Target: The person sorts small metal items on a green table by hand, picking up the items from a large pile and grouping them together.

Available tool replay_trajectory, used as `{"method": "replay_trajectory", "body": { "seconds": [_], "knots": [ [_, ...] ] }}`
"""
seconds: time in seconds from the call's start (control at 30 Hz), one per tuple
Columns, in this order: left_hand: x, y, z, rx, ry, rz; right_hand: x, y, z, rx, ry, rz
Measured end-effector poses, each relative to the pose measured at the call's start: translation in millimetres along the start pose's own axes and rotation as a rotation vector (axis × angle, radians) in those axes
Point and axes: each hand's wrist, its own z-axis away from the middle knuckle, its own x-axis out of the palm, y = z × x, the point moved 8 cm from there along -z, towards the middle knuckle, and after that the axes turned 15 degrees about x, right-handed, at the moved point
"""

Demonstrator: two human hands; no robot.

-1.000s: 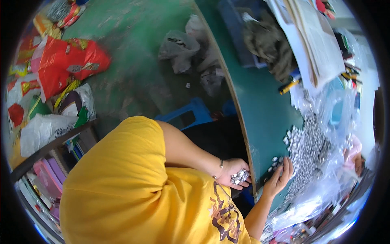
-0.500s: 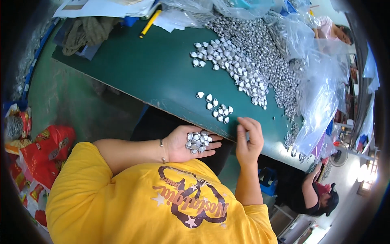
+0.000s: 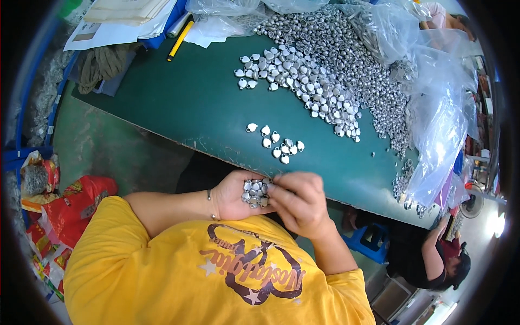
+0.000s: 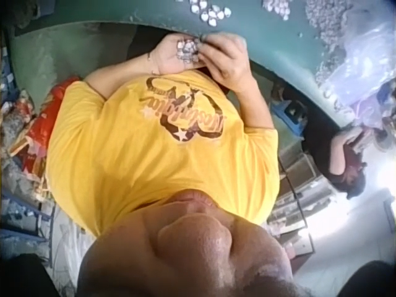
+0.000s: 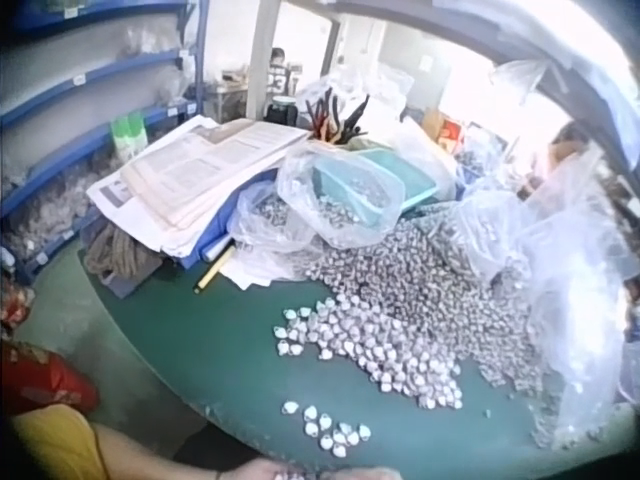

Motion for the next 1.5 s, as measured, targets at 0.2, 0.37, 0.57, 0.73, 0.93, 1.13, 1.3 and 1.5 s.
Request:
{"method": "replay_trajectory", "body": {
  "seconds": [0.2, 0.37, 0.57, 0.73, 0.93, 1.13, 1.3, 1.5],
  "knots": [
    [2, 3, 3, 0.062, 0.139, -0.179, 6, 15, -6, 0.057, 0.041, 0.201],
    [-5, 2, -2, 0.024, 0.065, -0.122, 12, -2, 15, -0.089, -0.083, 0.021],
    [-2, 5, -3, 0.061, 0.137, -0.15, 4, 13, -43, 0.106, 0.072, 0.084],
    [-5, 8, 1, 0.056, 0.208, -0.224, 40, -5, -64, 0.023, -0.164, 0.185],
    [-8, 13, 5, 0.026, 0.036, -0.115, 33, -25, -28, -0.058, -0.331, -0.19],
    [-8, 15, 15, -0.124, 0.211, -0.401, -20, 12, -18, 0.09, 0.061, -0.269],
    [16, 29, 52, -0.228, 0.294, -0.28, -55, 80, 4, 0.471, 0.527, -0.333],
    [139, 56, 26, 0.133, -0.025, -0.249, -53, 78, 7, 0.446, 0.506, -0.308]
  ]
}}
